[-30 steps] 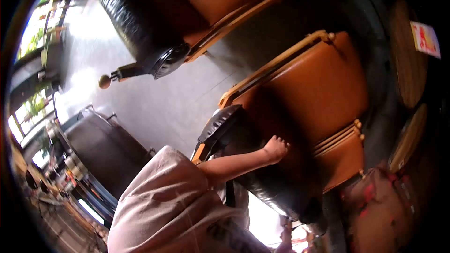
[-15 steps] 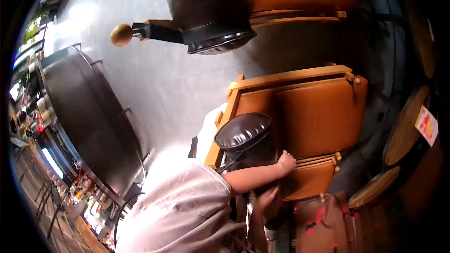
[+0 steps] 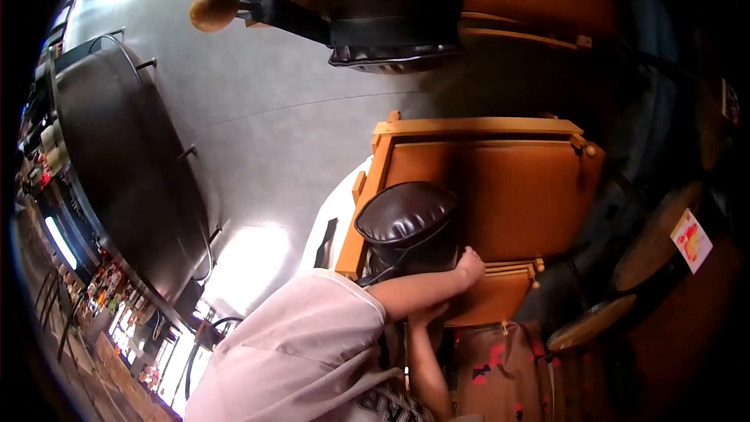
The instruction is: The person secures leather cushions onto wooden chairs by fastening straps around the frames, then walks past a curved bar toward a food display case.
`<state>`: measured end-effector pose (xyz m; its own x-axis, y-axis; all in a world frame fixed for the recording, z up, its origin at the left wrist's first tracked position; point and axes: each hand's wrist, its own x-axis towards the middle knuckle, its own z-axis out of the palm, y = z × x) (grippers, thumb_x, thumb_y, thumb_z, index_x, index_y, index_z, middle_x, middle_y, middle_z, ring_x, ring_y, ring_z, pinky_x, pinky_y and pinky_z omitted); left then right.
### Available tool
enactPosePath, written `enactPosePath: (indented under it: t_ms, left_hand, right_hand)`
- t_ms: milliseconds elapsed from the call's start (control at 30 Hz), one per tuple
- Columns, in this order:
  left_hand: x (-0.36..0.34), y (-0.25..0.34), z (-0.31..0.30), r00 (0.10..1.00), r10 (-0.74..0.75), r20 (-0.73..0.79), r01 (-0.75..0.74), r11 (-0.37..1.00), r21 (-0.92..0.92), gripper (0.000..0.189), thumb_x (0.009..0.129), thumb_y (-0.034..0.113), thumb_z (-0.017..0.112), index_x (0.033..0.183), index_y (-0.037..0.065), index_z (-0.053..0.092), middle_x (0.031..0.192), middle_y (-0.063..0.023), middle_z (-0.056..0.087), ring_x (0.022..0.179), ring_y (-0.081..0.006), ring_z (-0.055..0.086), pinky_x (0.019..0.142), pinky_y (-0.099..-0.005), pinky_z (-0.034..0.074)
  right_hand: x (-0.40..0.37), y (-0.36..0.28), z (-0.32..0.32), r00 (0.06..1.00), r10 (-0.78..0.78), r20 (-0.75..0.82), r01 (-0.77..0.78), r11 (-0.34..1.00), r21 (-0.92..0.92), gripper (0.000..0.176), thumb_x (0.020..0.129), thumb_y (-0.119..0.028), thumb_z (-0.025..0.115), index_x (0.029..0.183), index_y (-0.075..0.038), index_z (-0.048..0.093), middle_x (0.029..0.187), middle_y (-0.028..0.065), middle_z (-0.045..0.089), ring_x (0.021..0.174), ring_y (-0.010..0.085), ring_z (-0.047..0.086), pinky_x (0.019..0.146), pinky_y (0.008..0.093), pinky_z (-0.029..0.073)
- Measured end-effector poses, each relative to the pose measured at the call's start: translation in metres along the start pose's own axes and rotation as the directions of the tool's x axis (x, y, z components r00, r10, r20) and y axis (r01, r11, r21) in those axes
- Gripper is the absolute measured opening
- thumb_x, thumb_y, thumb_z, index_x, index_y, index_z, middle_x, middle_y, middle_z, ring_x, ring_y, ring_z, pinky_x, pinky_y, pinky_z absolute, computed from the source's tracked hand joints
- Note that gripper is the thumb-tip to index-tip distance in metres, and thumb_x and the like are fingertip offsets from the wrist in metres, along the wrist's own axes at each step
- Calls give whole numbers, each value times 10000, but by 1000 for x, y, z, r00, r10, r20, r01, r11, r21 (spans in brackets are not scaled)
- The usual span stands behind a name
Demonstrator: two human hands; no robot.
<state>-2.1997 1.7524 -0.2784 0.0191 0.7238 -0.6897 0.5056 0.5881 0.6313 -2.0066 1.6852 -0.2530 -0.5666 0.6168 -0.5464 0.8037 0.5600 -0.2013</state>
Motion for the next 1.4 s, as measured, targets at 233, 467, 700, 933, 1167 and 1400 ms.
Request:
enactPosePath:
  t_ms: [233, 467, 700, 933, 1167, 1400]
  left_hand:
    - [-16, -7, -21, 999, 36, -10, -36, 999, -16, 222, 738, 181, 502, 923, 70, 550, 909, -75, 572, 885, -221, 522, 766, -356, 357]
    - [-29, -1, -47, 995, 48, -84, -39, 993, 110, 139, 694, 119, 497, 818, 68, 533, 801, -104, 602, 739, -250, 595, 608, -342, 477]
    - [-26, 3, -19, 986, 125, -110, -84, 942, 325, 145, 766, 162, 435, 839, 52, 496, 800, -141, 583, 743, -312, 564, 661, -412, 451]
    - [-26, 19, -6, 998, 30, 60, -55, 888, 456, 197, 787, 193, 404, 870, 52, 515, 860, -161, 581, 806, -310, 552, 716, -401, 433]
    - [-51, 52, 13, 1000, -24, -19, 30, 894, 447, 263, 799, 269, 411, 933, 76, 530, 872, -180, 573, 801, -316, 558, 707, -392, 446]
    - [-92, 119, 111, 832, 554, -13, -467, 714, 521, 372, 731, 203, 481, 1066, 44, 468, 1079, -136, 490, 979, -286, 456, 865, -405, 330]
  right_hand:
    - [34, -78, -43, 976, -33, -214, 74, 980, 185, 521, 751, -403, 524, 1037, 32, 487, 1034, 205, 518, 914, 347, 491, 779, 391, 388]
    - [36, -79, -30, 962, 30, -272, 61, 945, 320, 257, 745, -271, 501, 846, -42, 562, 829, 172, 573, 779, 348, 531, 661, 409, 419]
    - [23, -50, -84, 931, 326, -164, -220, 860, 461, 181, 666, -110, 541, 837, -51, 552, 816, 156, 553, 735, 330, 522, 648, 400, 422]
    - [-71, 71, -80, 643, 652, -402, -512, 756, 407, 215, 678, -117, 505, 883, -94, 567, 898, 84, 564, 884, 265, 507, 845, 397, 330]
    - [-77, 93, -55, 598, 644, -478, -432, 761, 485, 263, 664, -88, 494, 918, -105, 560, 1025, 48, 544, 1019, 225, 465, 893, 408, 296]
    - [-75, 104, -38, 666, 591, -456, -371, 792, 485, 301, 685, -157, 489, 983, -136, 527, 1074, 37, 517, 1050, 218, 431, 907, 420, 262]
